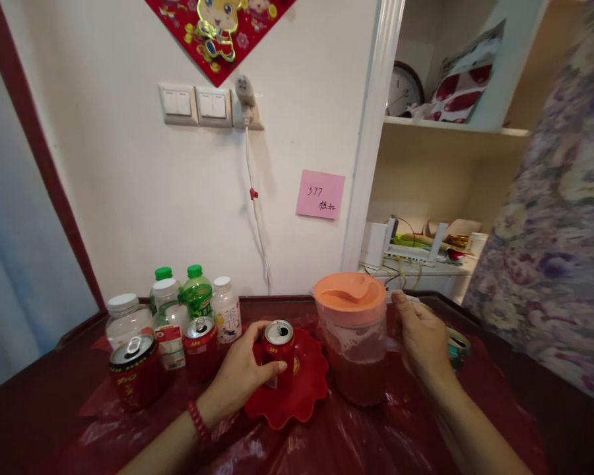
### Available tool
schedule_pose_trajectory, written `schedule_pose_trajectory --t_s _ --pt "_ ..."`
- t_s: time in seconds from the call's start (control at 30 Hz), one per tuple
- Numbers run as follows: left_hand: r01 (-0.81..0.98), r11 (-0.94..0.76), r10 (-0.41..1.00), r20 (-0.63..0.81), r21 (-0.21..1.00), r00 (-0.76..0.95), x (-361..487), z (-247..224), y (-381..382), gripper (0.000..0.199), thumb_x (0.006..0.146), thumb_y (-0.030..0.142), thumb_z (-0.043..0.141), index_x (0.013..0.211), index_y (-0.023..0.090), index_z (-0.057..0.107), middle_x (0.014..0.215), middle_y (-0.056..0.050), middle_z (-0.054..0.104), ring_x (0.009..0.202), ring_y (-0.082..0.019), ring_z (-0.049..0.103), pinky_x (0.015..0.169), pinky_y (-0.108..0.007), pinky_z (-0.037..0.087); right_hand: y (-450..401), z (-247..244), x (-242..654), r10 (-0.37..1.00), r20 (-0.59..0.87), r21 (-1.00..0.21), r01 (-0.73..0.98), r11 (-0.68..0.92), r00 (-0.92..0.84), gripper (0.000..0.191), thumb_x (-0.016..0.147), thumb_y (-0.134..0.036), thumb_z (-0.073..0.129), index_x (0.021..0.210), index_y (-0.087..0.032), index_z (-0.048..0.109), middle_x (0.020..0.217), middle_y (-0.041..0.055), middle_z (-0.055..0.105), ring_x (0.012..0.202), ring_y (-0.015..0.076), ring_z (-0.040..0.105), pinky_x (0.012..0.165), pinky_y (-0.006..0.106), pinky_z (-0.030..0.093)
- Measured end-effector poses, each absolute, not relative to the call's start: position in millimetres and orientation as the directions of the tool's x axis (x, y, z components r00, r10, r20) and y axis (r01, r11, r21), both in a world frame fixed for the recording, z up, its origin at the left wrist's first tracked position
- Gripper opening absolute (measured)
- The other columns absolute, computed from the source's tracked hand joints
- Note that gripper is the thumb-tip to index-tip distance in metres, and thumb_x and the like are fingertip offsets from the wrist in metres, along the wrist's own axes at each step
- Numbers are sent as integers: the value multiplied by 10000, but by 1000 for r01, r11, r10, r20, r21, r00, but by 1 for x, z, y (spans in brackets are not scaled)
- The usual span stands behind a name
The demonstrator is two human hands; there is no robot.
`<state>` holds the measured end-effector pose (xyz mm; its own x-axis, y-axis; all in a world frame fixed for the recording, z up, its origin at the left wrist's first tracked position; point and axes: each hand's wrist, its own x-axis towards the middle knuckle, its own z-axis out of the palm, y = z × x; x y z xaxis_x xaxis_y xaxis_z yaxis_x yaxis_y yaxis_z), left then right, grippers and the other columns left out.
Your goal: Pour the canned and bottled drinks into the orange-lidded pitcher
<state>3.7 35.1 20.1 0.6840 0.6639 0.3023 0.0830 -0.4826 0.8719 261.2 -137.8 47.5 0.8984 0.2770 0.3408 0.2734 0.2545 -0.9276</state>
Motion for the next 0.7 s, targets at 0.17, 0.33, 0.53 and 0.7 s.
schedule_pose_trajectory --t_s 0.17,0.33,0.53,0.7 --pt "75 -467 672 298 881 678 5 14 38 565 700 251 799 1213 208 566 1272 -113 696 1199 -320 642 1089 -469 457 -129 30 274 342 248 -921 111 373 906 513 953 -545 669 674 -192 422 553 -110 296 446 53 279 421 184 237" --pt "58 -472 668 314 880 675 5 14 37 558 689 254 809 1199 209 587 1266 -115 700 1200 -322 642 1088 -466 453 -128 19 284 404 171 -902 -23 432 899 444 1013 -455 625 713 -175 456 562 -115 302 416 36 272 381 159 241" --pt "59 -471 669 313 880 674 5 15 37 560 691 244 807 1203 212 583 1261 -113 702 1197 -317 644 1081 -464 459 -131 13 292 420 158 -887 -58 458 894 357 1028 -442 607 824 -155 547 597 -105 360 423 33 286 379 153 252" --pt "56 -468 667 311 882 677 5 14 37 579 692 257 806 1218 206 570 1275 -123 697 1202 -321 646 1084 -470 461 -132 2 302 382 146 -894 -44 446 913 408 1035 -531 556 890 -150 582 660 -72 456 460 44 361 413 167 328"
